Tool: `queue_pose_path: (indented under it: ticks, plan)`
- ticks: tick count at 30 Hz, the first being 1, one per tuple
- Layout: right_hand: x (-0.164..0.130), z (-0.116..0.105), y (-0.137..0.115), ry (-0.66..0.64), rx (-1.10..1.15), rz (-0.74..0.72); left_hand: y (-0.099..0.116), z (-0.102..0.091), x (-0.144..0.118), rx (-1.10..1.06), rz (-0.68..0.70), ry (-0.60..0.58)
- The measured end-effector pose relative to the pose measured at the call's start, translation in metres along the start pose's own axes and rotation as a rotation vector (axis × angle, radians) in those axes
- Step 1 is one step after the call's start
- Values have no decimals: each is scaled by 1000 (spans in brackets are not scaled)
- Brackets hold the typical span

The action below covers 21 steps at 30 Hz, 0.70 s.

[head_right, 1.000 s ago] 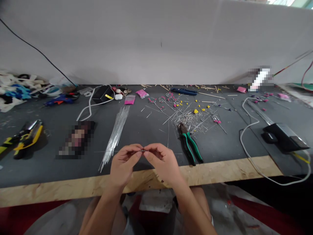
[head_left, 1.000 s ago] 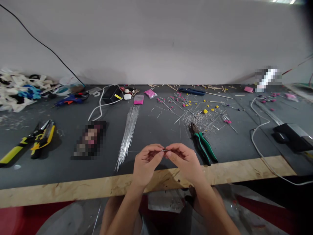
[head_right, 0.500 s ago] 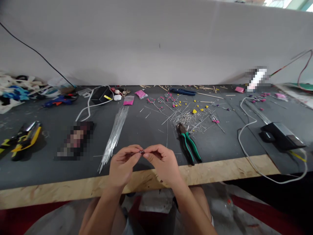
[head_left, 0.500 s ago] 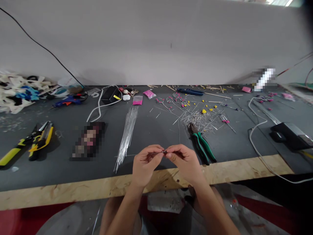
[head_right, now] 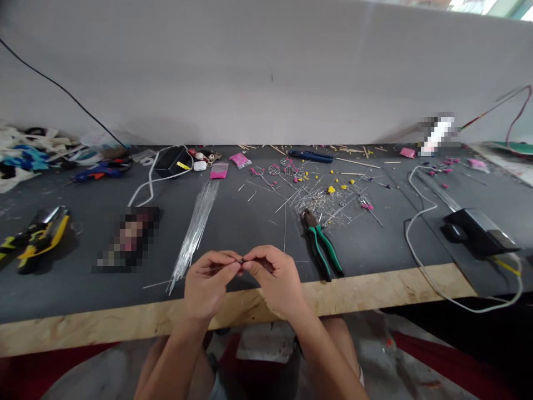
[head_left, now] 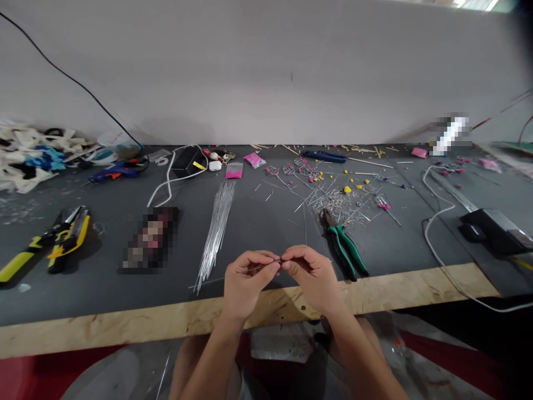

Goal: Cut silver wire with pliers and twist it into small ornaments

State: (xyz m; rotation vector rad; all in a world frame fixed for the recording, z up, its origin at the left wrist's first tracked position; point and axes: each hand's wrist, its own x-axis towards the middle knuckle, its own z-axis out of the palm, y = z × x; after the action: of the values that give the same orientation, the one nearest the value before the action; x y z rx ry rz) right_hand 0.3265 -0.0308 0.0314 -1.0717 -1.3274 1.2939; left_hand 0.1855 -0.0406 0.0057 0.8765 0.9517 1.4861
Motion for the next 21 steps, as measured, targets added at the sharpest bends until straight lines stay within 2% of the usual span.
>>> queue_pose_path:
  ticks: [7, 11, 21]
  plan:
    - [0, 2, -1, -50, 141, -101, 5, 1, 0, -90, -58, -54]
    - [0, 2, -2, -62, 152, -105, 6, 2, -1, -99, -80, -50]
    - [0, 0, 4, -78, 196, -103, 5, -1, -1, -164, -91, -141]
